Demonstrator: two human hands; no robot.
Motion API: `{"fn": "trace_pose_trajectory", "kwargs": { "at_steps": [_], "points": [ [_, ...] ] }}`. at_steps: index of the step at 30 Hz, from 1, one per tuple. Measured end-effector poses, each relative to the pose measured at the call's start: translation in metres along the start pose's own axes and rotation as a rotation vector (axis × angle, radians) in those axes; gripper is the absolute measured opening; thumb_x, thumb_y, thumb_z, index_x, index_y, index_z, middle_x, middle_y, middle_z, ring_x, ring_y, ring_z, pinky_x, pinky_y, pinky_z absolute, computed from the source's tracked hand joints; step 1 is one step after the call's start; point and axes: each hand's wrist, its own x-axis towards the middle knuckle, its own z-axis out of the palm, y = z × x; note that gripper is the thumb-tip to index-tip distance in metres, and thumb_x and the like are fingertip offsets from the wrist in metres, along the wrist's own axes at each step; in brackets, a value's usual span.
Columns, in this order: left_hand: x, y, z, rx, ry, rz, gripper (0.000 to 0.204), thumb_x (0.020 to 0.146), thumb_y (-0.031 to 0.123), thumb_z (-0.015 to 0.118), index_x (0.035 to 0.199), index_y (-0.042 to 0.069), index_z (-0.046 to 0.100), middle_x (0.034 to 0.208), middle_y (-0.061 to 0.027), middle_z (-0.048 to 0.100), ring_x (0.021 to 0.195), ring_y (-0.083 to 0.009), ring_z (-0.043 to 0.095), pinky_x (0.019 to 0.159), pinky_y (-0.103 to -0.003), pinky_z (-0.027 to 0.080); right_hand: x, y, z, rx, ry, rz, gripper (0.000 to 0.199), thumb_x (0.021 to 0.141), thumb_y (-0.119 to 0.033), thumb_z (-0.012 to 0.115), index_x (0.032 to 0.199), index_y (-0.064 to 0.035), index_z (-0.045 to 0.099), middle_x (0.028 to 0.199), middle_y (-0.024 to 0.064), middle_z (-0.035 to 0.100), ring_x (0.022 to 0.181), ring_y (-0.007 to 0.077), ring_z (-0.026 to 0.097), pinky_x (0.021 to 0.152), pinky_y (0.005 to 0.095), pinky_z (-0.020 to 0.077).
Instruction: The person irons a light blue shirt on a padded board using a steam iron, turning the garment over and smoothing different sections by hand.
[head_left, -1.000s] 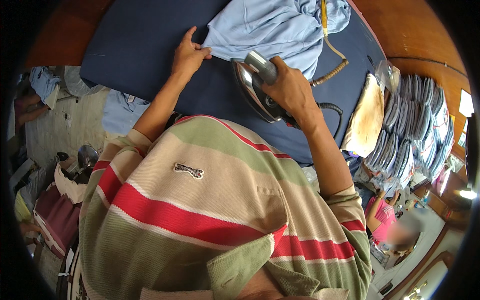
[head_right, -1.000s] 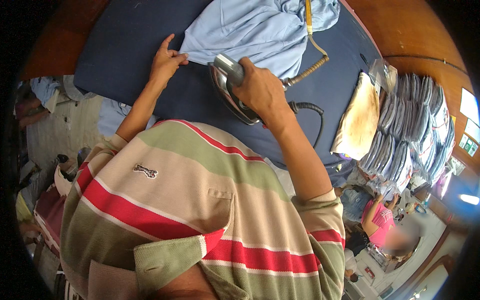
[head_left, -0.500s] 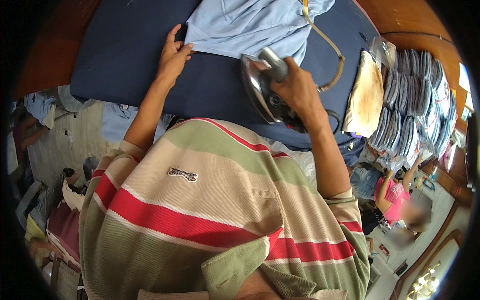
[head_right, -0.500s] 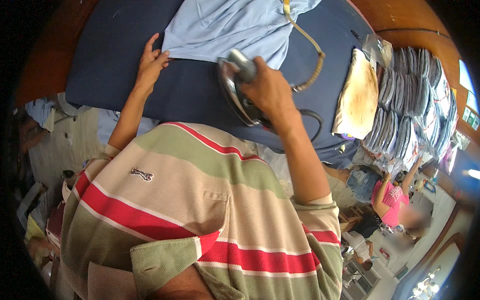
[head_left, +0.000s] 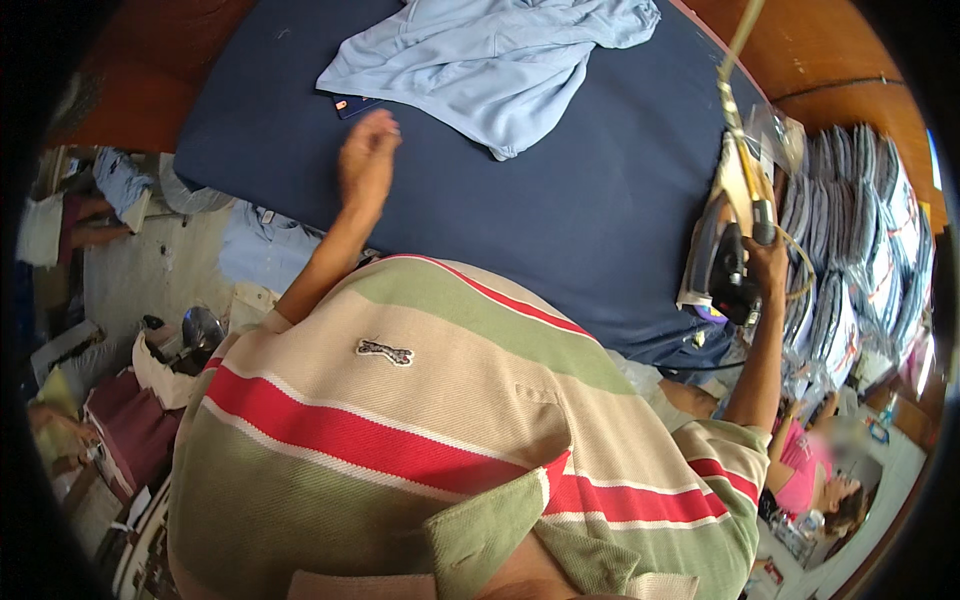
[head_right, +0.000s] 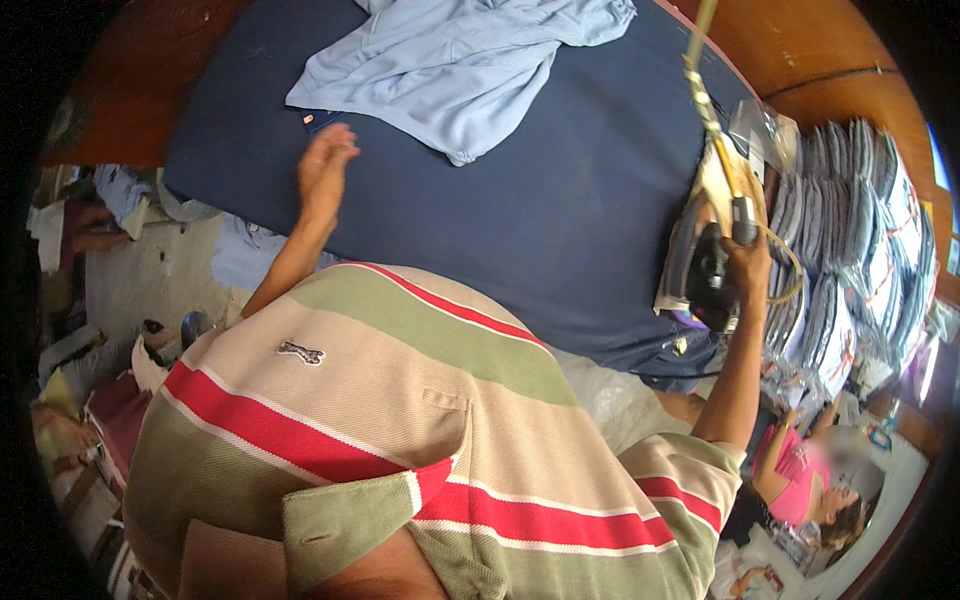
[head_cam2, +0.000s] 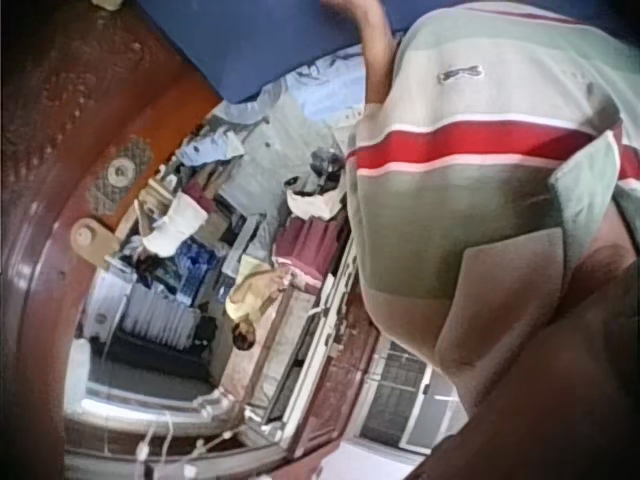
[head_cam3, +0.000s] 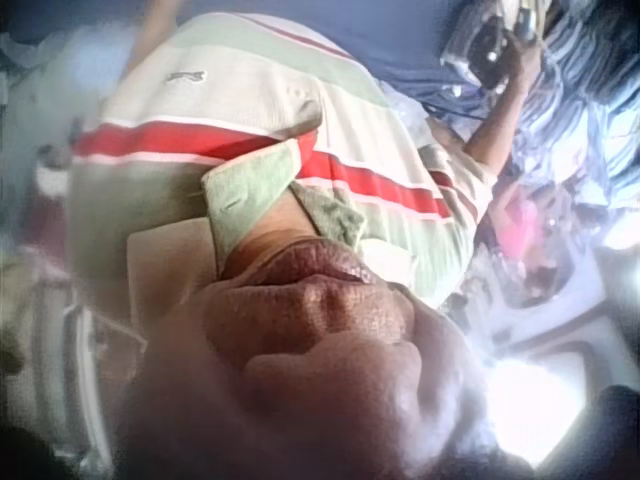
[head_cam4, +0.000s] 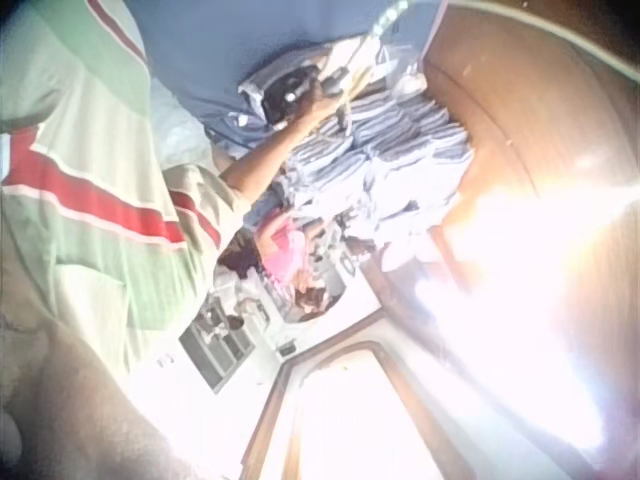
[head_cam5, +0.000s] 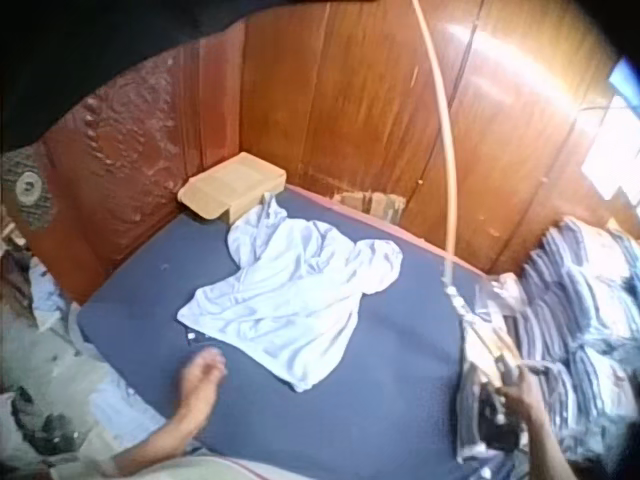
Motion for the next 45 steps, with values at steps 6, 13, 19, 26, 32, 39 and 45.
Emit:
{"fn": "trace_pose_trajectory", "kwargs": {
  "at_steps": [6, 13, 19, 26, 32, 39, 45],
  "points": [
    [-0.017, 0.014, 0.053, -0.117, -0.102, -0.554, 0.042, 0.083, 0.026, 0.058, 0.12, 0.009, 0.047, 0.106, -0.0042, 0.061, 0.097, -0.013, 0.057, 0.079, -0.028, 0.038, 0.078, 0.078, 0.017, 0.205, 0.001, 0.078, 0.042, 0.066, -0.028, 0.07, 0.091, 0.0011, 0.052, 0.057, 0.0057, 0.052, 0.044, 0.0168, 0.052, 0.042, 0.0302, 0.0423],
    [0.007, 0.014, 0.064, 0.006, 0.11, -0.49, 0.043, 0.083, 0.022, 0.057, 0.121, 0.006, 0.045, 0.106, -0.0066, 0.06, 0.094, -0.0146, 0.057, 0.084, -0.032, 0.034, 0.083, 0.078, 0.025, 0.04, 0.314, -0.119, 0.066, 0.07, -0.045, 0.067, 0.115, 0.0003, 0.05, 0.087, 0.02, 0.061, 0.08, 0.0317, 0.06, 0.075, 0.0402, 0.0452],
    [0.024, 0.019, 0.069, -0.132, 0.238, -0.624, 0.028, 0.085, 0.019, 0.054, 0.111, 0.011, 0.051, 0.104, -0.0022, 0.062, 0.091, -0.0101, 0.058, 0.077, -0.029, 0.036, 0.006, -0.065, 0.063, 0.32, 0.511, -0.64, 0.036, 0.074, -0.018, 0.066, 0.106, -0.0047, 0.058, 0.1, 0.014, 0.061, 0.095, 0.0315, 0.056, 0.083, 0.0372, 0.043],
    [0.076, -0.014, 0.057, -0.231, 0.335, -0.643, 0.01, 0.079, 0.016, 0.063, 0.079, 0.01, 0.056, 0.073, -0.0003, 0.06, 0.063, -0.0071, 0.055, 0.052, -0.027, 0.036, -0.081, -0.258, 0.156, 0.605, -0.111, -1.01, 0.035, 0.072, -0.017, 0.066, 0.104, -0.006, 0.057, 0.099, 0.0103, 0.058, 0.093, 0.0265, 0.055, 0.076, 0.0374, 0.0462],
    [0.065, 0.003, 0.065, -0.485, 0.252, -0.608, 0.016, 0.085, 0.021, 0.055, 0.093, 0.008, 0.053, 0.086, -0.0023, 0.055, 0.083, -0.0139, 0.055, 0.072, -0.031, 0.043, -0.074, -0.274, 0.171, 0.538, -0.127, -1.031, 0.021, 0.073, -0.01, 0.064, 0.092, -0.0061, 0.057, 0.086, 0.0086, 0.058, 0.08, 0.0282, 0.057, 0.071, 0.0395, 0.0451],
    [0.073, 0.054, 0.072, -1.015, 0.175, -0.538, 0.033, 0.089, 0.027, 0.045, 0.112, 0.004, 0.048, 0.114, -0.008, 0.054, 0.109, -0.0226, 0.051, 0.093, -0.04, 0.04, -0.06, -0.284, 0.135, 0.649, -0.162, -0.904, 0.02, 0.072, -0.009, 0.065, 0.09, -0.0058, 0.056, 0.078, 0.009, 0.059, 0.072, 0.0289, 0.057, 0.068, 0.0396, 0.044],
    [0.174, 0.119, 0.082, -0.642, -0.181, -0.078, 0.031, 0.09, 0.028, 0.048, 0.109, 0.005, 0.051, 0.108, -0.0096, 0.058, 0.097, -0.0225, 0.056, 0.085, -0.037, 0.045, 0.072, -0.285, 0.083, 0.365, 0.401, -0.892, 0.021, 0.077, -0.016, 0.059, 0.097, -0.0129, 0.054, 0.082, 0.0092, 0.062, 0.078, 0.0297, 0.06, 0.064, 0.038, 0.0463]
  ]
}}
